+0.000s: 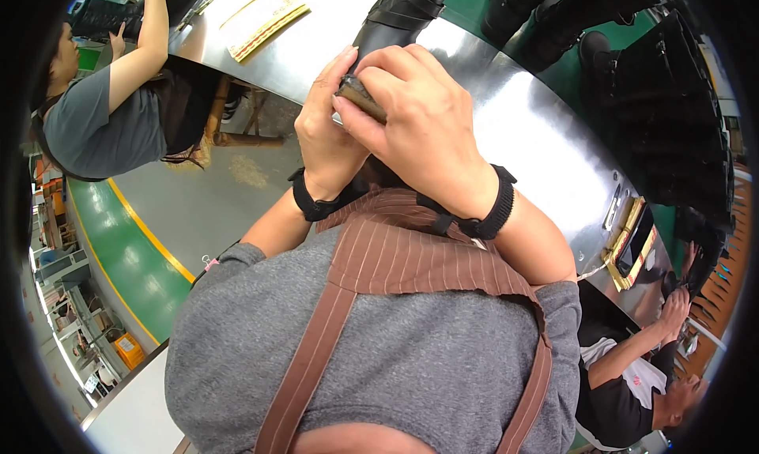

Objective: Inspecting black boots for quality, cleaning the soles, and checking the zippers on a manufacturing line.

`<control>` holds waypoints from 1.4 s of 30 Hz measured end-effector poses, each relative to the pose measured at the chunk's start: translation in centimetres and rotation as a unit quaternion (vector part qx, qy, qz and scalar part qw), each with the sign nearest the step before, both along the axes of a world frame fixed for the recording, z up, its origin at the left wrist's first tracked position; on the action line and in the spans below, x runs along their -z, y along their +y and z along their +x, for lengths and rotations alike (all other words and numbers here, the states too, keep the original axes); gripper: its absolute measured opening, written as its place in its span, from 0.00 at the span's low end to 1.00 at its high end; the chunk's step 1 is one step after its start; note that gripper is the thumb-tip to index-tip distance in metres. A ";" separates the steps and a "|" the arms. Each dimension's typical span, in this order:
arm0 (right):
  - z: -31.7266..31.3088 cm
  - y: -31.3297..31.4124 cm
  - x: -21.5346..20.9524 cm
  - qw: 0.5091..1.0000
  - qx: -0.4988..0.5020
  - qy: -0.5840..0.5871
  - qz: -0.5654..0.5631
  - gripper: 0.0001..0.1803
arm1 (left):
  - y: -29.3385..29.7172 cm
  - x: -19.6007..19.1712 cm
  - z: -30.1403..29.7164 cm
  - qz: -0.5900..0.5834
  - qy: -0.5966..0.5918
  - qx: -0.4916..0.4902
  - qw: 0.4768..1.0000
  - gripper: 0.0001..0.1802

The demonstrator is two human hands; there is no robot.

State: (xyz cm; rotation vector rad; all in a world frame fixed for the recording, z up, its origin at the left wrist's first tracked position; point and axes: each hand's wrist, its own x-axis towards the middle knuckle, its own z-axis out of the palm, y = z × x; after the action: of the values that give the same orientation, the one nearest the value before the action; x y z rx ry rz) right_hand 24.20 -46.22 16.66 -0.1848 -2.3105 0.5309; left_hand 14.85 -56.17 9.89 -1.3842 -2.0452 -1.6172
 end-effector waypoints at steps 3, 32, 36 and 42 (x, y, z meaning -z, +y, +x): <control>1.1 0.4 -0.3 0.998 -0.005 -0.056 -0.001 0.10 | 0.2 0.3 0.3 -0.004 -0.003 0.001 1.000 0.36; 2.6 1.4 -1.0 0.987 -0.097 -0.077 -0.102 0.12 | 0.0 -1.1 -0.7 -0.020 -0.047 0.009 0.999 0.41; 1.7 0.9 -0.6 0.995 -0.060 -0.051 -0.057 0.14 | -0.3 -1.1 -0.7 -0.026 -0.034 0.004 0.999 0.42; 0.2 -0.2 -1.0 0.991 0.035 -0.058 0.117 0.13 | 0.2 -0.6 0.3 -0.027 0.023 -0.017 0.999 0.39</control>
State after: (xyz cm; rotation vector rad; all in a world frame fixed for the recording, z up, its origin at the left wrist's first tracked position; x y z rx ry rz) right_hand 24.43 -46.45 17.67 -0.1866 -2.4467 0.2159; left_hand 15.18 -55.98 10.51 -1.3830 -2.0890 -1.5139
